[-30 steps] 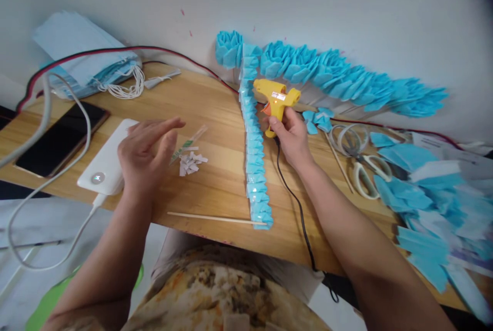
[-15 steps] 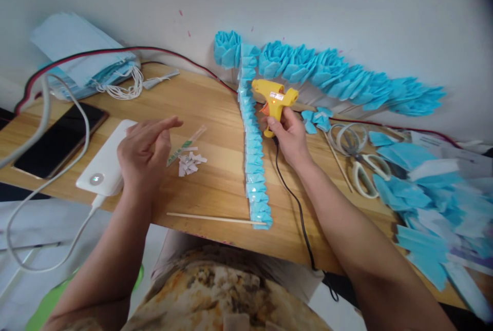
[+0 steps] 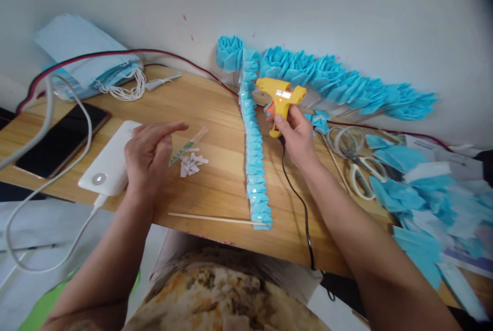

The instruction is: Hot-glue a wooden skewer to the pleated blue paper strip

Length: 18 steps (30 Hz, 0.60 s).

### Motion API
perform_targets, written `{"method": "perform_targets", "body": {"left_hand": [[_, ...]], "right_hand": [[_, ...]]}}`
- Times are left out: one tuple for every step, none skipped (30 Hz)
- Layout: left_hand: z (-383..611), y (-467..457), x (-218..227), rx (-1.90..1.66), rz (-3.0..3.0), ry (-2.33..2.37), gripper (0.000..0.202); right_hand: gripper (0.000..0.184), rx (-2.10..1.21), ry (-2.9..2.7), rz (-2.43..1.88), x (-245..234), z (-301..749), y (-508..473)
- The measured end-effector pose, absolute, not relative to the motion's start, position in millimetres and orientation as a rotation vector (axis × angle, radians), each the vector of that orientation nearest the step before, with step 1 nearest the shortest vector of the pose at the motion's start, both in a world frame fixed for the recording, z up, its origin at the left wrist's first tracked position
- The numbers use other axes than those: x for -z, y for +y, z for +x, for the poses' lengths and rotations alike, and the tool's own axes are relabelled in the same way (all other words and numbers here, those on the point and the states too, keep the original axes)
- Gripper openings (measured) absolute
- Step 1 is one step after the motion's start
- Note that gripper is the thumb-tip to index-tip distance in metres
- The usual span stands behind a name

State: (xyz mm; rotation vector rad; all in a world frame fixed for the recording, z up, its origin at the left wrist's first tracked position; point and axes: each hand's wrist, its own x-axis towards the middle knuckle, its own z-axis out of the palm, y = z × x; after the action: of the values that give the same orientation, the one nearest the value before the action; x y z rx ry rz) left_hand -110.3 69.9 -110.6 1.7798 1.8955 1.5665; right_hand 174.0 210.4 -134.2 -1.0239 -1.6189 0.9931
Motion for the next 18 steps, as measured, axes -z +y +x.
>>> {"method": "perform_targets", "body": {"left_hand": [[-110, 70, 110, -1.567, 1.778, 1.89, 0.033], [-111, 70, 111, -1.57, 1.776, 1.884, 0.033], [-111, 70, 111, -1.574, 1.774, 1.879, 0.035], [-111, 69, 111, -1.58, 1.773, 1.877, 0.036], [-111, 70, 112, -1.581, 1.776, 1.878, 0.037], [-112, 70, 113, -1.58, 1.783, 1.882, 0.038], [-112, 70, 114, -1.576, 1.794, 1.884, 0.036], [-112, 70, 115, -1.575, 1.807, 1.884, 0.033], [-112, 71, 115, -1.577, 1.821, 1.878, 0.029], [-112, 71, 116, -1.583, 1.832, 1.871, 0.025], [-112, 72, 116, -1.586, 1.838, 1.865, 0.023], [-112, 72, 116, -1.582, 1.839, 1.866, 0.021], [-112, 72, 115, -1.57, 1.839, 1.875, 0.022], [-112, 73, 115, -1.559, 1.835, 1.888, 0.024], [-111, 73, 115, -1.543, 1.83, 1.9, 0.026], [-111, 73, 114, -1.537, 1.828, 1.907, 0.026], [-111, 73, 114, -1.537, 1.829, 1.908, 0.027], [-111, 73, 114, -1.541, 1.828, 1.906, 0.027]], "right_hand": [[0.048, -0.986, -1.63, -1.022, 129, 175, 211], [0.047, -0.979, -1.641, -1.017, 124, 175, 213], [0.046, -0.968, -1.649, -1.013, 119, 175, 214], [0.045, -0.958, -1.654, -1.01, 115, 175, 216], [0.045, -0.948, -1.652, -1.012, 112, 174, 217], [0.045, -0.941, -1.645, -1.017, 110, 172, 218], [0.045, -0.941, -1.634, -1.022, 110, 171, 219], [0.046, -0.942, -1.621, -1.025, 111, 169, 220], [0.047, -0.944, -1.605, -1.023, 113, 166, 221], [0.049, -0.945, -1.589, -1.018, 116, 164, 221], [0.051, -0.945, -1.576, -1.012, 120, 163, 221], [0.052, -0.948, -1.568, -1.006, 123, 161, 221], [0.052, -0.949, -1.563, -1.0, 127, 160, 221], [0.051, -0.952, -1.562, -0.995, 129, 159, 221], [0.051, -0.956, -1.566, -0.99, 132, 159, 221], [0.05, -0.959, -1.568, -0.987, 133, 159, 220], [0.05, -0.961, -1.567, -0.987, 134, 159, 220], [0.05, -0.962, -1.564, -0.99, 134, 160, 220]]}}
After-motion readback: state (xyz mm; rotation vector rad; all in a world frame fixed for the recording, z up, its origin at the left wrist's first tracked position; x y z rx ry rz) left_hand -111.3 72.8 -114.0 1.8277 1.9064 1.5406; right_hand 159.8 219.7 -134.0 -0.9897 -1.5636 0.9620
